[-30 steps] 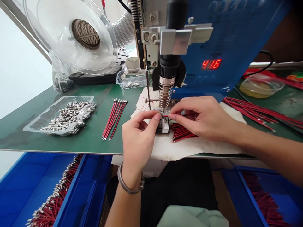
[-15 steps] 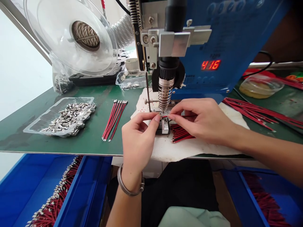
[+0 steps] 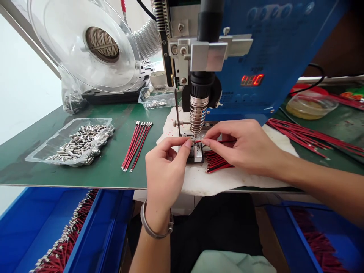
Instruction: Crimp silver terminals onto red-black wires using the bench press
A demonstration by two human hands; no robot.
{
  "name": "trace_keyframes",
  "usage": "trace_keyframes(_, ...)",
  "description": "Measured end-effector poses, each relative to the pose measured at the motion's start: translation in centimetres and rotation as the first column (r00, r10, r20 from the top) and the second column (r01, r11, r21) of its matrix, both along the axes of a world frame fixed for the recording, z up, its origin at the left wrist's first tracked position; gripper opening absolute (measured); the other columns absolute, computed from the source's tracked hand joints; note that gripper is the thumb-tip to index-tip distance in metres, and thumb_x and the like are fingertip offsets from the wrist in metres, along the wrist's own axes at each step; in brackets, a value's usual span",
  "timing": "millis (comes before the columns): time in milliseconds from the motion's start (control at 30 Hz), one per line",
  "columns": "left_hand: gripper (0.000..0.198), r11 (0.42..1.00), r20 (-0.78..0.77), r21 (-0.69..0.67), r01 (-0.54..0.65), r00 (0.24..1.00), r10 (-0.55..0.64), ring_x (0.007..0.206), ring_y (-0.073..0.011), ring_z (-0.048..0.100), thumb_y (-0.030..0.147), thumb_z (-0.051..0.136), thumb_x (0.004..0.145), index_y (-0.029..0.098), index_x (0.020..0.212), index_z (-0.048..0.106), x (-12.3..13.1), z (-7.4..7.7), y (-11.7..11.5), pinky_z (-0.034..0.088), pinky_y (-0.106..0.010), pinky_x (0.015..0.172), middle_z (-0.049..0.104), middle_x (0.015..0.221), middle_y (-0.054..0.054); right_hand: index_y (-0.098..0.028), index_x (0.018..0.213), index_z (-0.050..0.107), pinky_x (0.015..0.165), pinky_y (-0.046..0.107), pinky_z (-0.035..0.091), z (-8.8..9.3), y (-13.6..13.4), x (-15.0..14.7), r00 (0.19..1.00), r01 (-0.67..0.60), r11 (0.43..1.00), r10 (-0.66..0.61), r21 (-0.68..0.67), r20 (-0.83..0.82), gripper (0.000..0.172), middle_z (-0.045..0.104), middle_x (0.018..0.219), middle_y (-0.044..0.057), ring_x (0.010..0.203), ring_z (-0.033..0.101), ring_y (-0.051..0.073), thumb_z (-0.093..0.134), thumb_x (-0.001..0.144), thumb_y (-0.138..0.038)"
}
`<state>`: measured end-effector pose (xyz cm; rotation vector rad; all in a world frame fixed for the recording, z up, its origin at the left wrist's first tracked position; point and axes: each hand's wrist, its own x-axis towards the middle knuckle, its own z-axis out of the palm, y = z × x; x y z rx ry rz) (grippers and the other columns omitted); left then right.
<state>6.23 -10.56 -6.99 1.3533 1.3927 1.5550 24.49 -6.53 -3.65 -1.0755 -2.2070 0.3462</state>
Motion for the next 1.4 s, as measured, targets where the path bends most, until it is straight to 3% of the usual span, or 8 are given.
trace_keyframes(1400,0.018,1.000,-0.012,-0.005,0.005,1.000,-0.005,0.079,-0.0168,0.065,0.038,0.077,0.083,0.022,0.089,0.079,-0.10,-0.25,0.16,0.048,-0.026,0.070,0.075,0.089,-0.005,-0.020,0.083,0.075,0.053,0.027,0.041,-0.13,0.16,-0.12,0.999,-0.009,1.000,0.010,0.028,-0.035,0.014,0.072,0.073,-0.002,0.054,0.056,0.010,0.065,0.090,-0.027)
